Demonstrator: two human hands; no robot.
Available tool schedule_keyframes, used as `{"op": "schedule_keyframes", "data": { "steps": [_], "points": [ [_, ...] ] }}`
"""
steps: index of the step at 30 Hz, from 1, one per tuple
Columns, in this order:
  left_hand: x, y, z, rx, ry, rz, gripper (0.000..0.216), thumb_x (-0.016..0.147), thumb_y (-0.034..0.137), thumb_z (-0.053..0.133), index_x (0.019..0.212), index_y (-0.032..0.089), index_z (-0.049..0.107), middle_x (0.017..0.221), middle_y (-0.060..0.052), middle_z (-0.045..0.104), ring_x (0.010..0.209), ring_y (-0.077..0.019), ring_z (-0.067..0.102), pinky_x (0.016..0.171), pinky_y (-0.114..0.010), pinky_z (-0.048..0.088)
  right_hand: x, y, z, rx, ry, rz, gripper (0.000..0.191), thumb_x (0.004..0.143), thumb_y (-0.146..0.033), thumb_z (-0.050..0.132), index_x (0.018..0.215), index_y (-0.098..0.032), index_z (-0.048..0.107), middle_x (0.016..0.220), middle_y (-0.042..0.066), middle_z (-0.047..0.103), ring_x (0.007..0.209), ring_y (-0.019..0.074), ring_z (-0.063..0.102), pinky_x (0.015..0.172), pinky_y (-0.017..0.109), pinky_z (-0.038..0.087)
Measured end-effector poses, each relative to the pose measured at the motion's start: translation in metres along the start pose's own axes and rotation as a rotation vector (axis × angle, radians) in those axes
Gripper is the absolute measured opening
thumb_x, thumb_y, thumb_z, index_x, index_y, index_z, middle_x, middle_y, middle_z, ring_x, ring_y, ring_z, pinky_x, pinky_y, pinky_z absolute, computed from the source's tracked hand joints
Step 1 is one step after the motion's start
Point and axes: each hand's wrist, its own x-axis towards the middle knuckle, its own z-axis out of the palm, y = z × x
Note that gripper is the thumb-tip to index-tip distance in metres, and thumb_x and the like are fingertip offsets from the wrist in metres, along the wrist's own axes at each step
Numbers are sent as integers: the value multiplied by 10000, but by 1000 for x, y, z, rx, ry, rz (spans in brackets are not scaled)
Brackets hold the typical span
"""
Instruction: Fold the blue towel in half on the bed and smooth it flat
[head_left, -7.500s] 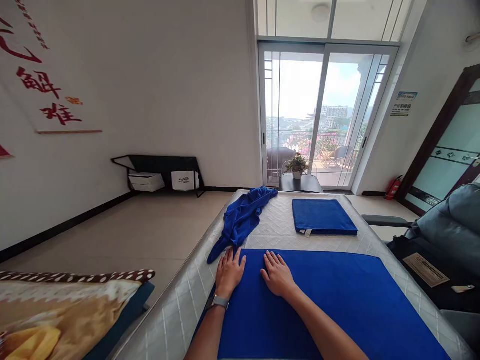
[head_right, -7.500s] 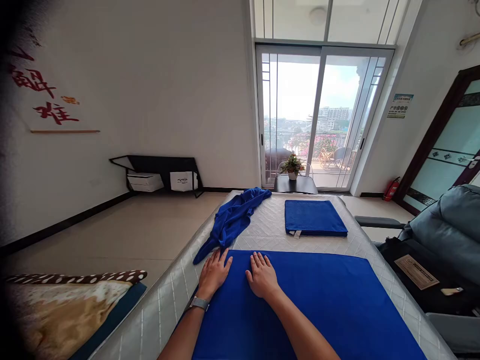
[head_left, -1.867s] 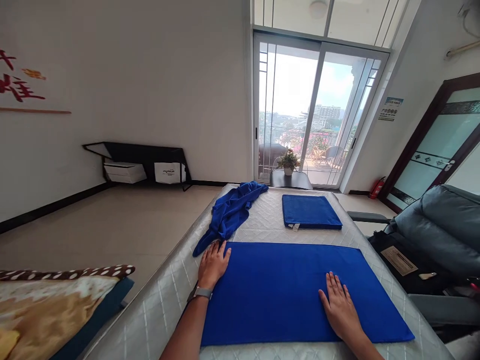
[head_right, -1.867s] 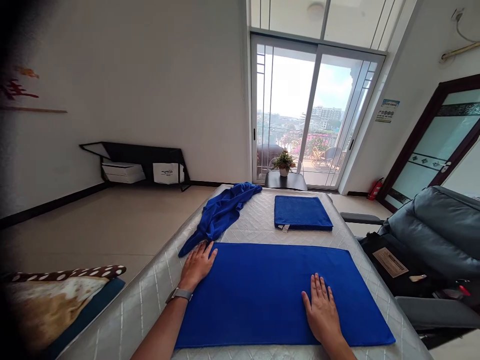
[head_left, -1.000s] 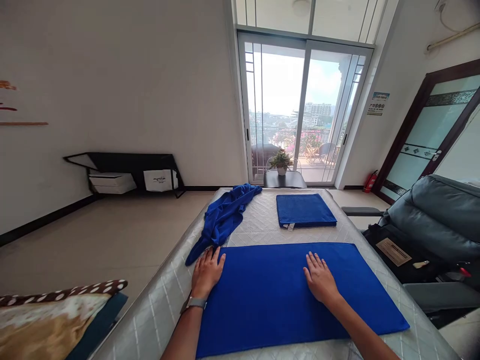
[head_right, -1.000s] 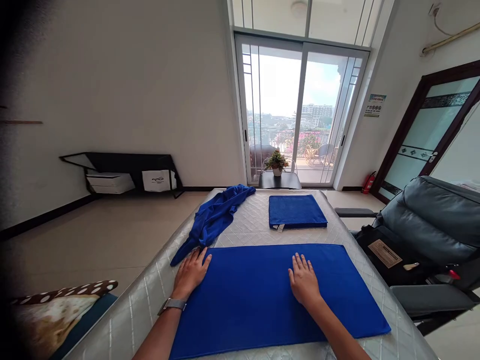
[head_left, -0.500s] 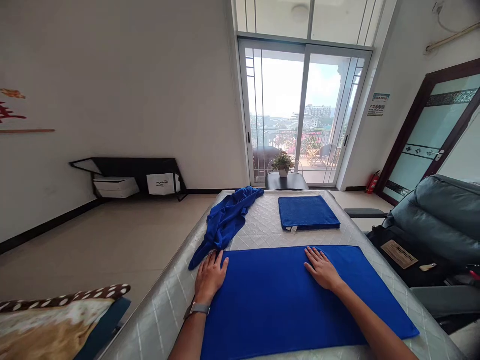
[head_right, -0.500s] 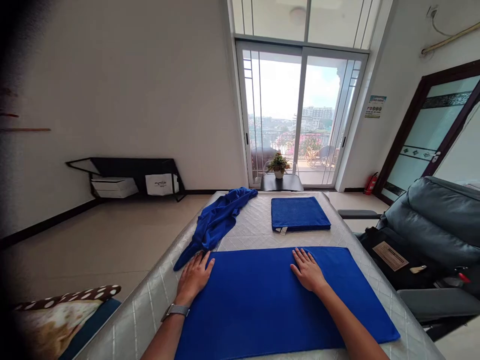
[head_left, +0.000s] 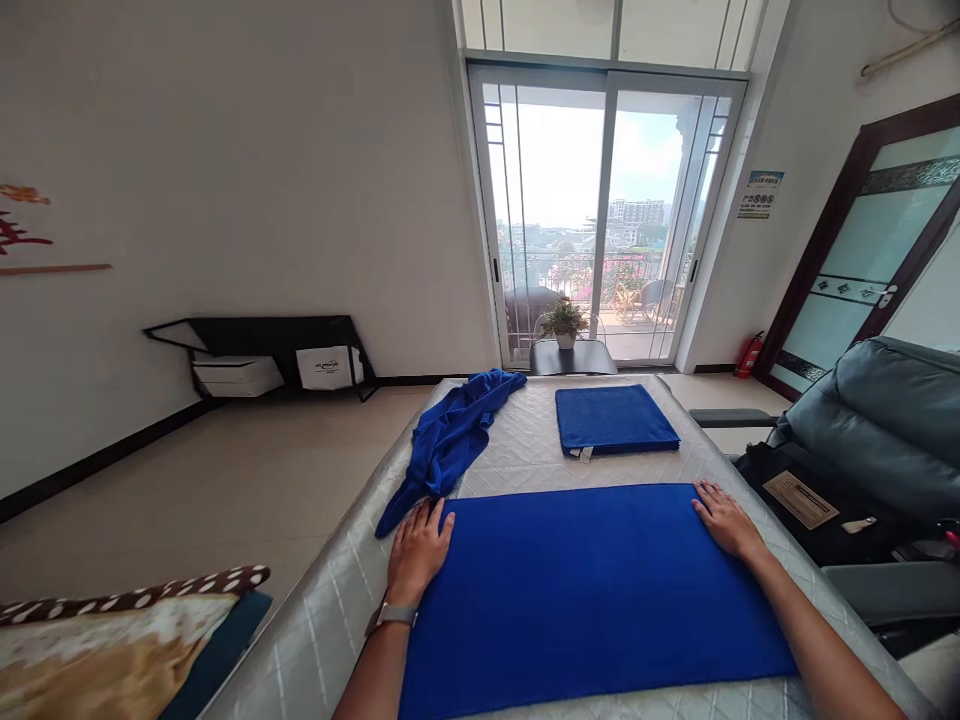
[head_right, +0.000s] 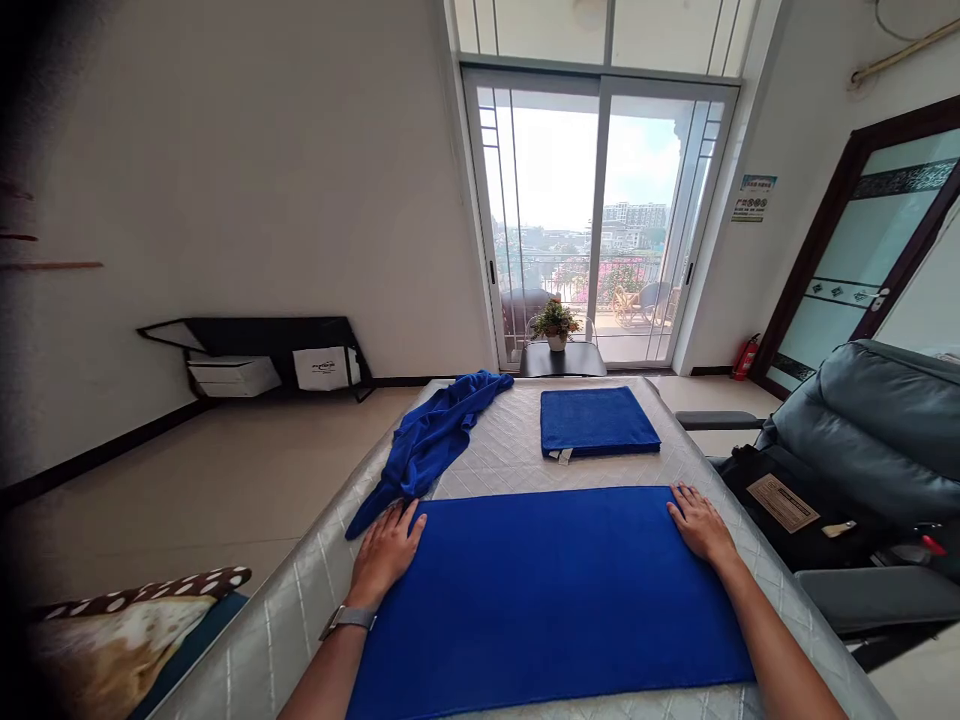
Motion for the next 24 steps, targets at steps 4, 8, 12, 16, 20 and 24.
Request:
{"op": "schedule_keyframes", "data": {
  "steps": [4,8,12,16,20,24],
  "points": [
    [0,2,0,-8,-6,-5,555,1008,435,370,1461,158,533,1492,-166,555,1404,-304,469,1170,-486,351,1,-1,1,-26,-19,27,650,1023,-501,162,1605,-232,275,1675,34,260,1548,244,176,1247,467,158],
    [0,5,-3,-3,-17,-19,550,1015,424,376,1465,147,530,1509,-177,534,1410,-312,466,1182,-481,335,2,1,-4,-78,-44,62,625,1022,-494,183,1599,-280,288,1675,16,261,1542,264,195,1233,502,184],
    [0,8,-11,-9,-32,-16,551,1020,425,375,1456,133,541,1504,-192,535,1410,-316,468,1183,-472,338,1,-26,-13,-168,23,110,577,1024,-419,233,1547,-258,416,1633,61,361,1525,288,245,1218,549,187],
    [0,11,-16,-33,-8,-25,536,1020,425,376,1445,154,556,1476,-172,570,1398,-310,483,1172,-476,357,-12,-114,-18,-71,152,-72,556,1031,-417,259,1481,-213,513,1576,94,454,1498,284,314,1213,532,227],
    [0,13,-17,-46,5,-31,523,1020,410,386,1440,153,562,1464,-175,580,1389,-315,494,1168,-483,361,-31,-239,-22,162,159,-400,510,1010,-375,353,1461,-220,535,1547,83,494,1467,254,379,1231,494,233],
    [0,12,-16,-42,-4,-28,516,1024,403,386,1434,147,568,1462,-184,579,1386,-317,497,1166,-483,362,-41,-348,-25,318,70,-593,541,1024,-410,343,1491,-184,497,1585,87,437,1494,233,333,1246,441,223]
  ]
}}
